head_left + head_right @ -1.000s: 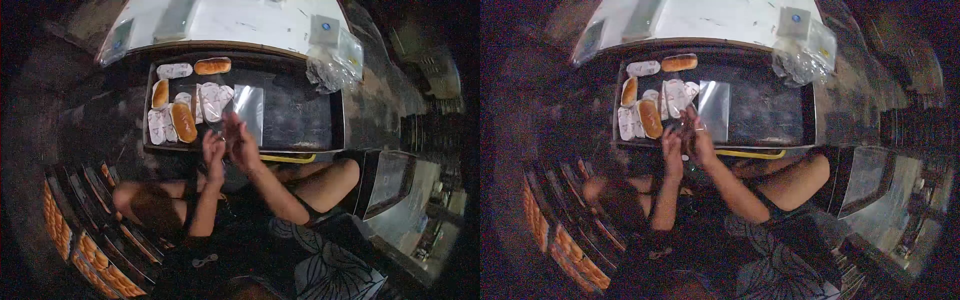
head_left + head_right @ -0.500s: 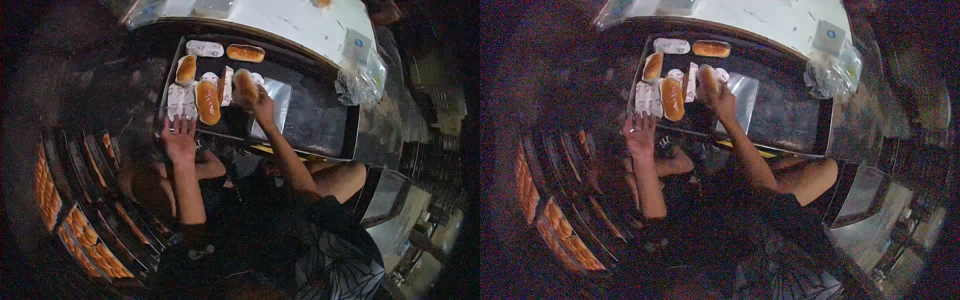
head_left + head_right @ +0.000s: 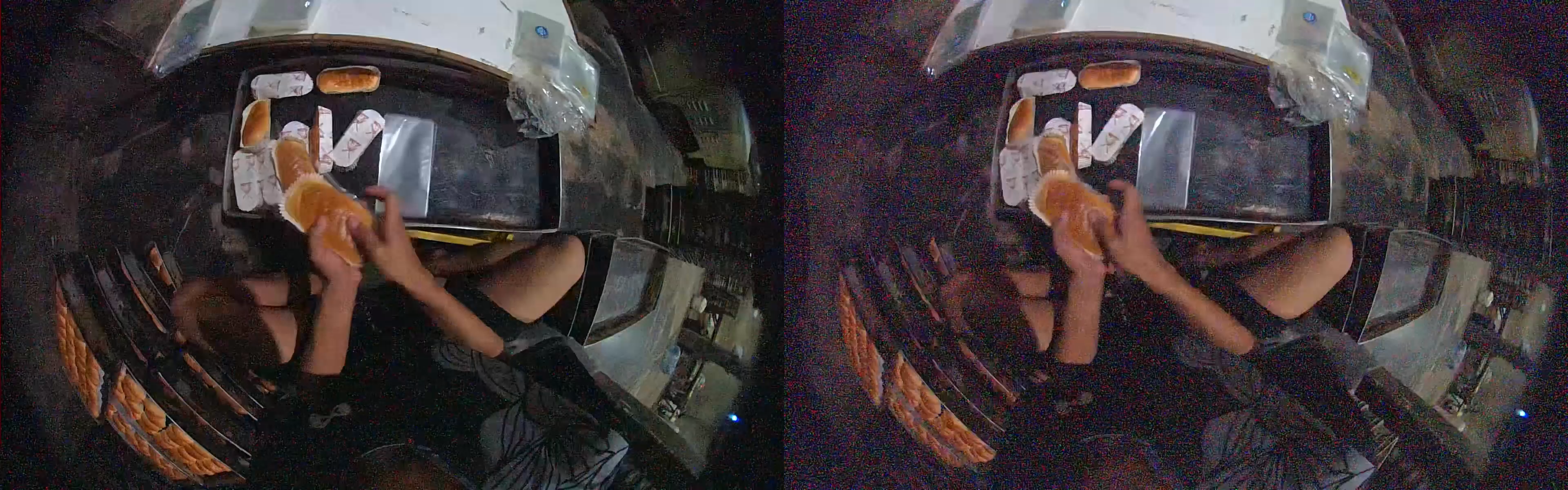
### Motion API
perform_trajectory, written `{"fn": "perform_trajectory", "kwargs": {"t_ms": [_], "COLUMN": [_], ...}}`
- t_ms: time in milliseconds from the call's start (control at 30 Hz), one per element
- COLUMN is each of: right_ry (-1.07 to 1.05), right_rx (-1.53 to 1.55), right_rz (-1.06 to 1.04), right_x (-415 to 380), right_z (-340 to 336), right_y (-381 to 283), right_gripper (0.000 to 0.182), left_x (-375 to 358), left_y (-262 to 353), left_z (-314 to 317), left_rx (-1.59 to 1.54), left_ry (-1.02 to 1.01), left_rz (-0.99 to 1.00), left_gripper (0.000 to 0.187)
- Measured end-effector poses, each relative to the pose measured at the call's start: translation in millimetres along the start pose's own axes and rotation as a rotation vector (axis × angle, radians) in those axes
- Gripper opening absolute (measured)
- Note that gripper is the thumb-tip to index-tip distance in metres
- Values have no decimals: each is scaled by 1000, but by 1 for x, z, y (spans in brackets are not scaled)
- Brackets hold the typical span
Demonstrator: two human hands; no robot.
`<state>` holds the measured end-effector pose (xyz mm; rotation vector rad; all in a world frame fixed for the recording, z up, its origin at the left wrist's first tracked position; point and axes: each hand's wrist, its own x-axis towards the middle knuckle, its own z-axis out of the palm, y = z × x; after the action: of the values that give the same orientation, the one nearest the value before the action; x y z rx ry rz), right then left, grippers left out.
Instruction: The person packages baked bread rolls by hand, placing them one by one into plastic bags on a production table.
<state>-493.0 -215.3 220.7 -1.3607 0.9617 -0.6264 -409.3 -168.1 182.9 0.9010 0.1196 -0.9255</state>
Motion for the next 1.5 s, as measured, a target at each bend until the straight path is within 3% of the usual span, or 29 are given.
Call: {"fn": "perform_trajectory", "kwargs": {"t_ms": [33,100,167,200,267,333,367,400,433,467,533,633,667,700,767,833,900,933,1000,1033,1067,1100,1167,1200,1267,1333,1400,1433,1500], "right_ry": [2,-233,-239,-167,67,278,437,442,456,412,272,-145,-333,-301,144,149,165,-7,-194,-196,-93,17,-246,-332,-255,261,239,60,55], "right_rx": [1,-247,-287,-353,-433,-377,-556,-449,-391,-482,-584,-191,-219,-373,-475,-398,-330,278,729,722,1039,1351,1421,1111,-38,-269,-767,-856,-843], "right_rz": [-9,-498,-259,-365,-257,-477,-563,-524,-759,-777,-777,29,25,85,-41,-103,-164,273,468,481,385,269,552,591,-30,-198,-42,-74,-51], "right_x": [-1,-12,-3,15,60,110,136,157,166,161,121,22,-6,-26,-35,-22,-2,12,31,29,30,33,24,28,90,148,193,207,204], "right_z": [-3,-8,-24,-34,-70,-98,-105,-106,-100,-95,-86,-70,-67,-63,-48,-44,-48,-58,-59,-41,-16,5,32,40,56,71,81,75,64], "right_y": [-1,-4,11,32,18,-41,-61,-78,-87,-78,-50,64,75,76,86,89,84,80,58,37,12,-1,9,21,90,61,89,104,105], "right_gripper": [52,58,59,47,24,24,25,27,34,38,43,25,24,23,20,24,28,33,38,38,39,40,38,35,33,51,59,60,61], "left_x": [3,-4,-13,-25,-25,-7,13,43,63,67,70,47,44,39,22,12,1,-2,-12,-17,-16,-5,19,26,45,49,49,46,39], "left_y": [7,31,-7,-17,-28,-45,-67,-96,-109,-102,-82,-29,-16,-12,-14,-21,-18,-17,-13,-9,-11,-1,32,41,56,73,79,84,92], "left_z": [3,10,-7,2,17,14,-9,-42,-59,-58,-50,-9,2,7,11,14,20,15,15,15,22,20,3,-13,-46,-63,-60,-56,-56], "left_rx": [-1,-95,273,405,534,1730,1731,1850,1914,1908,1982,1962,2038,2037,1589,1431,1258,1363,1274,1197,816,811,-155,-154,21,-1,4,7,-233], "left_ry": [-8,29,41,-19,-100,-624,-628,-739,-834,-836,-857,-753,-859,-849,-816,-842,-477,-434,-426,-418,-164,-159,-166,-161,90,168,267,266,239], "left_rz": [4,-169,-132,-141,-134,345,347,786,1257,1276,836,217,254,230,95,87,423,461,456,452,327,332,-356,-350,78,135,182,193,86], "left_gripper": [50,47,45,44,44,51,51,44,39,39,26,15,13,13,13,11,12,12,11,11,15,15,23,23,29,30,36,36,43]}}
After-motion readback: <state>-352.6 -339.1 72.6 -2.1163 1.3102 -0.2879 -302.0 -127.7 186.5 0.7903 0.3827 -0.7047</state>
